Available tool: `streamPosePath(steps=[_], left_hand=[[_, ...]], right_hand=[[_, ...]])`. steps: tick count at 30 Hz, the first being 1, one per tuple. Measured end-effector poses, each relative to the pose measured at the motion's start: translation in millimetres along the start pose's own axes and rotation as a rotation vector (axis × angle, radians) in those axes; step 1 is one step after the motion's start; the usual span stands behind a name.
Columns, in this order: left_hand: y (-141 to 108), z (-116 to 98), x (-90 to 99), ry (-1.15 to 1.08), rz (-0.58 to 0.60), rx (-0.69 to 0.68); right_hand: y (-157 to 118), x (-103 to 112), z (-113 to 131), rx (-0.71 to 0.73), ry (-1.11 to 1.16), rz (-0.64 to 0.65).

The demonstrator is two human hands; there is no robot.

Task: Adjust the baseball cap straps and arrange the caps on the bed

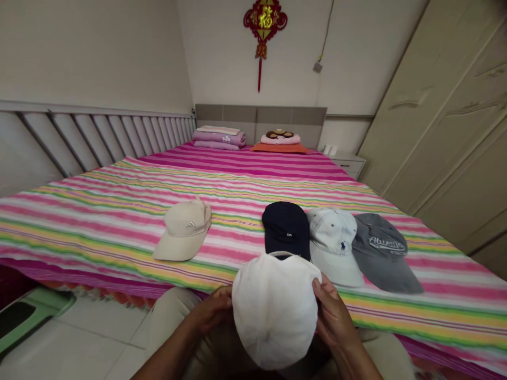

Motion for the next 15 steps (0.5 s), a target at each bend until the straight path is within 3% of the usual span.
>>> streamPosePath(steps=[3,7,12,15], left_hand=[[8.6,-26.9,-17.0,0.005,0.056,-0.072],[19.6,-51.1,-22.4,-0.116,-0.006,-0.133],[19.7,-71.1,-39.2,0.175,0.144,-0.067],[15.8,-77.6,-50.6,0.155,0.184,-0.083]], right_hand=[[0.5,4.6,-1.0,0.000,-0.001,-0.009],[-1.1,10.8,2.6,0.024,-0.019,-0.001],[-6.5,21.2,5.2,-0.005,-0.101,0.025],[-6.5,28.7,3.6,-0.030,-0.153,0.020]])
Point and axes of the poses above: each hand's wrist, its own y-axis towards the middle knuckle, its own x-axis out of the back of the hand, z = x × y, the point moved 6 cm from there along y, towards the middle knuckle, and after that the axes turned 11 degrees about y, right-handed, at the moved point
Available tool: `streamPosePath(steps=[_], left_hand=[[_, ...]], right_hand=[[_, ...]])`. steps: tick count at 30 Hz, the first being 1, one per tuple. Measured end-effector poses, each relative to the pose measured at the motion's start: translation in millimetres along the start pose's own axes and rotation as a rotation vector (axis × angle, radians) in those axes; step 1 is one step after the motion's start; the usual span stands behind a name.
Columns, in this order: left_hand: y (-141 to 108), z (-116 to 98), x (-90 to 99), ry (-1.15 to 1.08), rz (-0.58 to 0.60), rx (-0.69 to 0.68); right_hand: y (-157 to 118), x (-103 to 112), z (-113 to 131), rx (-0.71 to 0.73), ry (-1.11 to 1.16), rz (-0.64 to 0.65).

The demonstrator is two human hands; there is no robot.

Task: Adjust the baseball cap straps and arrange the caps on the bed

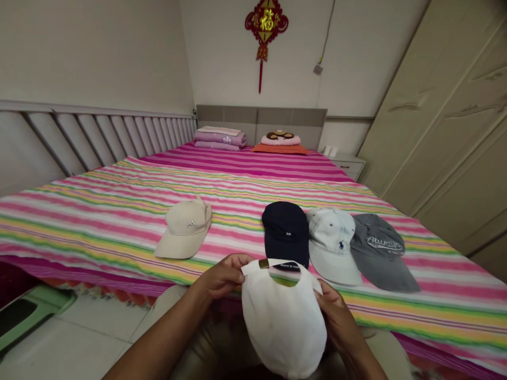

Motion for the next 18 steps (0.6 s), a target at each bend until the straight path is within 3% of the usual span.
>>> streamPosePath(steps=[4,10,14,18], left_hand=[[1.0,3.5,-11.8,-0.129,-0.027,0.004],[5.3,17.8,-12.1,-0.109,-0.290,0.077],[7.2,22.7,-18.5,-0.094,-0.340,0.111],[7.3,23.9,-18.2,-0.080,-0.337,0.090]], right_hand=[[2.2,3.3,-2.8,-0.061,-0.111,0.004],[-0.5,-20.1,7.8,-0.038,-0.198,0.110],[-0.2,-31.6,1.8,-0.080,-0.206,0.150],[1.3,-28.6,-0.1,-0.049,-0.168,0.112]])
Point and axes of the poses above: each hand's wrist, its own y-axis towards the middle knuckle, its own x-axis out of the back of the hand, z = x × y, the point moved 6 cm from there along y, towards the middle knuckle, and after that the axes turned 11 degrees about y, right-handed, at the moved point
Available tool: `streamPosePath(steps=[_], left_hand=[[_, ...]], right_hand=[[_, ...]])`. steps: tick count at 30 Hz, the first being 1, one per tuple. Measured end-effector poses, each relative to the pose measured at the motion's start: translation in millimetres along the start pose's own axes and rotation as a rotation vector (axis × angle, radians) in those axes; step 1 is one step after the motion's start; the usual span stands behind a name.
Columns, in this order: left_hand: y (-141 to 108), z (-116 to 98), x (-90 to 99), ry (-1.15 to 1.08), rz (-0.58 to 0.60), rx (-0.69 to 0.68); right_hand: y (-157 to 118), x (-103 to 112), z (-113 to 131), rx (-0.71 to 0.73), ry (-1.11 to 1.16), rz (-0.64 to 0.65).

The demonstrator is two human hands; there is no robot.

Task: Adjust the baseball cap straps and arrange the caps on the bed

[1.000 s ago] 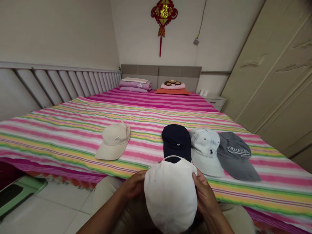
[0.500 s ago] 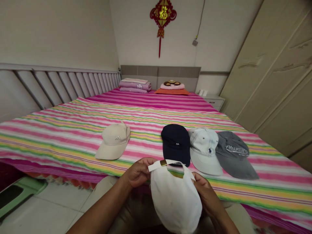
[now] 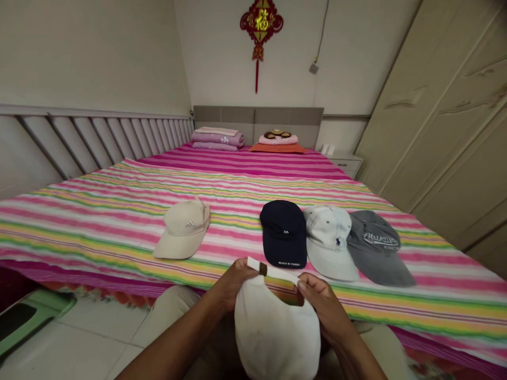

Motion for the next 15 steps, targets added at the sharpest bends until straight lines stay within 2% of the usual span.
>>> streamPosePath(steps=[6,9,11,13,15], left_hand=[[0.5,-7.0,8.8,-0.140,0.083,-0.067],[2.3,-7.3,15.9,-0.182,0.029,-0.062],[4.6,-7.0,19.4,-0.183,-0.017,-0.064],[7.4,-7.4,20.5,-0.138,-0.028,-0.069],[10.2,-7.2,20.5,-0.066,0.006,-0.059]], right_hand=[[0.5,16.9,7.2,0.106,0.164,-0.180],[0.9,23.8,5.3,0.102,0.255,-0.239],[1.1,18.6,-2.9,-0.018,0.250,-0.134],[-2.2,5.7,-14.6,-0.193,0.197,0.072],[-7.8,-7.0,-21.8,-0.292,0.179,0.241]])
Point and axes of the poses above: each hand's wrist, its own y-axis towards the middle knuckle, its own x-axis out of the back of the hand, z = x × y, the point moved 6 cm from there along y, towards the middle knuckle, and after that the axes turned 11 degrees about y, right-handed, at the moved point
